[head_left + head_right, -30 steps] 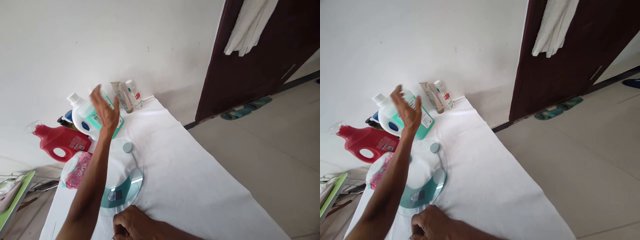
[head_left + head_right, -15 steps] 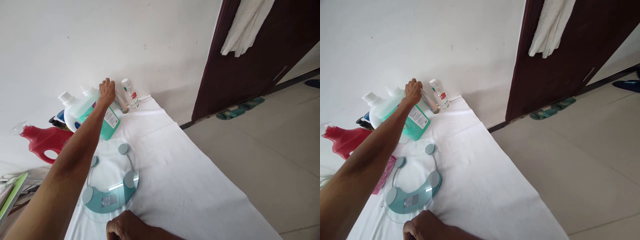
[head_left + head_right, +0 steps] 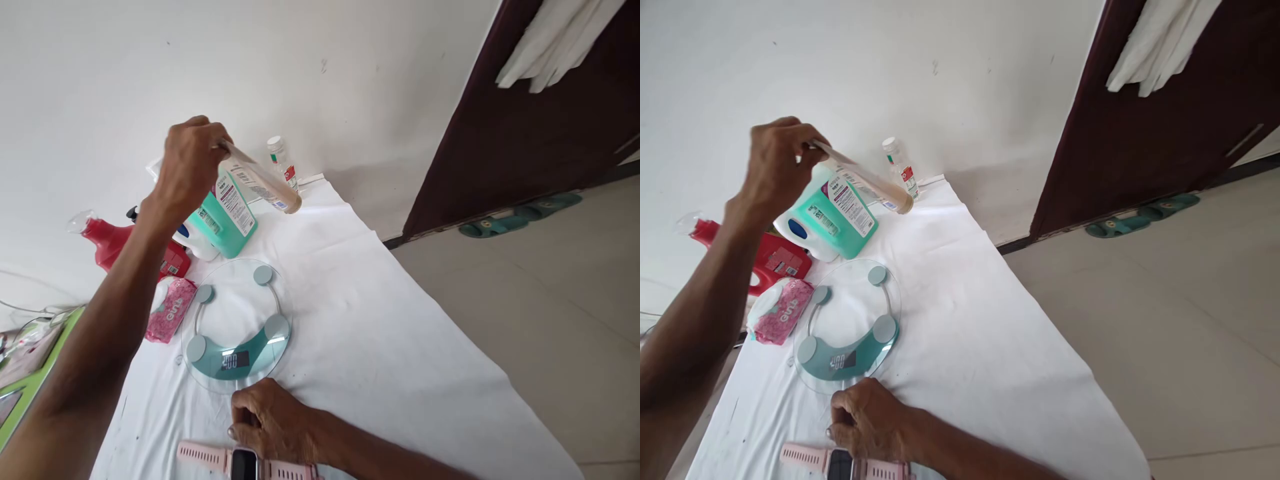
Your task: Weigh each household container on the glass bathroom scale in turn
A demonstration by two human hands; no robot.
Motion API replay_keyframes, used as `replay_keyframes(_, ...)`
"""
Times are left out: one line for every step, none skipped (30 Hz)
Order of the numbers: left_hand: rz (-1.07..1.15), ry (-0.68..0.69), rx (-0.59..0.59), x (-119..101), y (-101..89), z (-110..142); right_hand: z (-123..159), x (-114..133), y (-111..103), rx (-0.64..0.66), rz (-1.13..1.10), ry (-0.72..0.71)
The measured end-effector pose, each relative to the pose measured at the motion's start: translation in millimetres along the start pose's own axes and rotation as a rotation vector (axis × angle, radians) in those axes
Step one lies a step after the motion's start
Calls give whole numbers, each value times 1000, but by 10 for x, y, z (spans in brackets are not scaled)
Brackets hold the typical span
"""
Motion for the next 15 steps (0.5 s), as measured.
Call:
replay_keyframes(6,29,-27,-69,-174,137,1,7,2,4,0,-4)
replay_keyframes(-2,49,-33,-131,-319,278,2,15,2,4,-1,-10)
replay_keyframes(-18,62,-22,-188,-436,419,5,22,1,5,-5,-17)
replay_keyframes(-38,68,2,-234,-525,557,7,27,2,4,-10,-22)
replay_keyframes(-56,62,34,-263,-588,689,10,26,0,1,-13,-23)
replay_keyframes(-69,52,70,-280,-630,815,11,24,-1,-3,-13,-22)
replay_keyframes(-73,45,107,-286,-653,935,11,21,-1,-7,-12,-21)
replay_keyframes(-68,49,141,-290,-663,1048,11,21,-1,-9,-13,-21)
replay_keyframes(-61,62,171,-293,-663,1155,11,23,0,-11,-14,-21)
replay_keyframes(-53,85,194,-295,-659,1253,12,26,0,-12,-16,-21)
replay_keyframes(-48,111,213,-293,-647,1341,15,31,2,-9,-20,-20)
replay_keyframes(-46,128,230,-281,-629,1418,18,38,4,-5,-24,-18)
replay_keyframes(-43,128,254,-253,-598,1481,22,46,4,-3,-27,-18)
replay_keyframes(-27,99,276,-203,-563,1528,27,55,2,-4,-29,-18)
replay_keyframes(2,29,234,-120,-585,1545,31,64,-6,-10,-31,-20)
Point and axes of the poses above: each hand's wrist, its own z-axis away from the middle knuckle, its own y-axis out of the palm, x = y × z, the point moved 10 cm from there along -z, towards the middle knuckle, and after that the axes turned 13 degrees about z, right-handed, at the moved point
